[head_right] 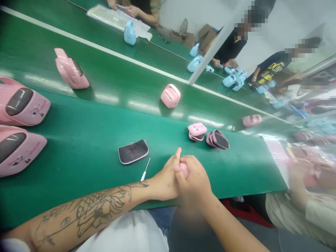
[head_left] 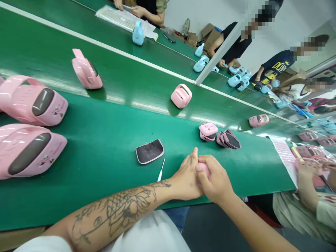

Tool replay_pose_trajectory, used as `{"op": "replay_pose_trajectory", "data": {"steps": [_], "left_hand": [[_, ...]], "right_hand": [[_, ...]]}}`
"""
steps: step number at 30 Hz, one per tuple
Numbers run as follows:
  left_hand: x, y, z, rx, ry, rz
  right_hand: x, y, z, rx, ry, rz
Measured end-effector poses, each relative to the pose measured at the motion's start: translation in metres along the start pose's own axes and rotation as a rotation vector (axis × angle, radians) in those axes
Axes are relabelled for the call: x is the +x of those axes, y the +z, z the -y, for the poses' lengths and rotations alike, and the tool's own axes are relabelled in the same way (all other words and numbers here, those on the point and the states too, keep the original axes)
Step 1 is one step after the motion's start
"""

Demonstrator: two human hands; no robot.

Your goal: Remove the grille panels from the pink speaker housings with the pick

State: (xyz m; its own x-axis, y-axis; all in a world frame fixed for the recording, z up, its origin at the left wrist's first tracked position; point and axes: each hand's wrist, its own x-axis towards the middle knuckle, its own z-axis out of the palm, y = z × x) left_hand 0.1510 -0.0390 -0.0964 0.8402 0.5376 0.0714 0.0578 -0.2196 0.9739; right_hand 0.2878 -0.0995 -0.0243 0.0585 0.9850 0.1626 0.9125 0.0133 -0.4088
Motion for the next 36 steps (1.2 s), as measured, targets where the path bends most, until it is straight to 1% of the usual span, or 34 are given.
{"op": "replay_pose_trajectory", "data": {"steps": [2, 7, 9, 11, 13, 15, 20, 23, 25, 29, 31, 32, 34, 35, 36], "left_hand": [[0.004, 0.006, -0.006, 0.022, -0.013, -0.028], [0.015, 0.028, -0.023, 0.114, -0.101, -0.232], [0.018, 0.035, -0.027, 0.180, -0.096, -0.276], [0.020, 0.038, -0.029, 0.262, -0.068, -0.279], [0.020, 0.039, -0.030, 0.338, -0.037, -0.257], [0.020, 0.039, -0.032, 0.386, -0.035, -0.246], [0.014, 0.042, -0.037, 0.418, -0.077, -0.283], [0.011, 0.043, -0.040, 0.407, -0.063, -0.319], [0.011, 0.039, -0.041, 0.387, -0.035, -0.350], [0.014, 0.031, -0.036, 0.332, 0.053, -0.433], [0.008, 0.032, -0.029, 0.284, 0.078, -0.446], [0.004, 0.033, -0.024, 0.255, 0.065, -0.465], [-0.001, 0.030, -0.011, 0.165, 0.061, -0.353], [0.002, 0.025, -0.003, 0.091, 0.028, -0.299], [0.009, 0.017, 0.003, 0.008, -0.048, -0.256]], "right_hand": [[0.006, -0.005, -0.004, 0.016, 0.010, 0.014], [0.013, -0.018, -0.012, 0.073, 0.025, 0.057], [0.010, -0.021, -0.014, 0.090, 0.021, 0.052], [0.006, -0.021, -0.015, 0.110, 0.003, 0.031], [0.004, -0.020, -0.016, 0.132, -0.018, -0.001], [0.003, -0.019, -0.015, 0.146, -0.019, -0.031], [0.005, -0.019, -0.008, 0.122, 0.060, -0.047], [0.005, -0.022, 0.000, 0.092, 0.083, -0.028], [0.007, -0.024, 0.005, 0.065, 0.092, -0.007], [0.019, -0.024, 0.012, 0.046, 0.108, 0.002], [0.019, -0.021, 0.015, 0.062, 0.097, -0.019], [0.016, -0.020, 0.017, 0.061, 0.084, -0.030], [0.005, -0.018, 0.015, 0.046, 0.039, -0.088], [-0.001, -0.016, 0.010, 0.047, 0.039, -0.119], [-0.006, -0.013, 0.002, 0.115, 0.097, -0.165]]}}
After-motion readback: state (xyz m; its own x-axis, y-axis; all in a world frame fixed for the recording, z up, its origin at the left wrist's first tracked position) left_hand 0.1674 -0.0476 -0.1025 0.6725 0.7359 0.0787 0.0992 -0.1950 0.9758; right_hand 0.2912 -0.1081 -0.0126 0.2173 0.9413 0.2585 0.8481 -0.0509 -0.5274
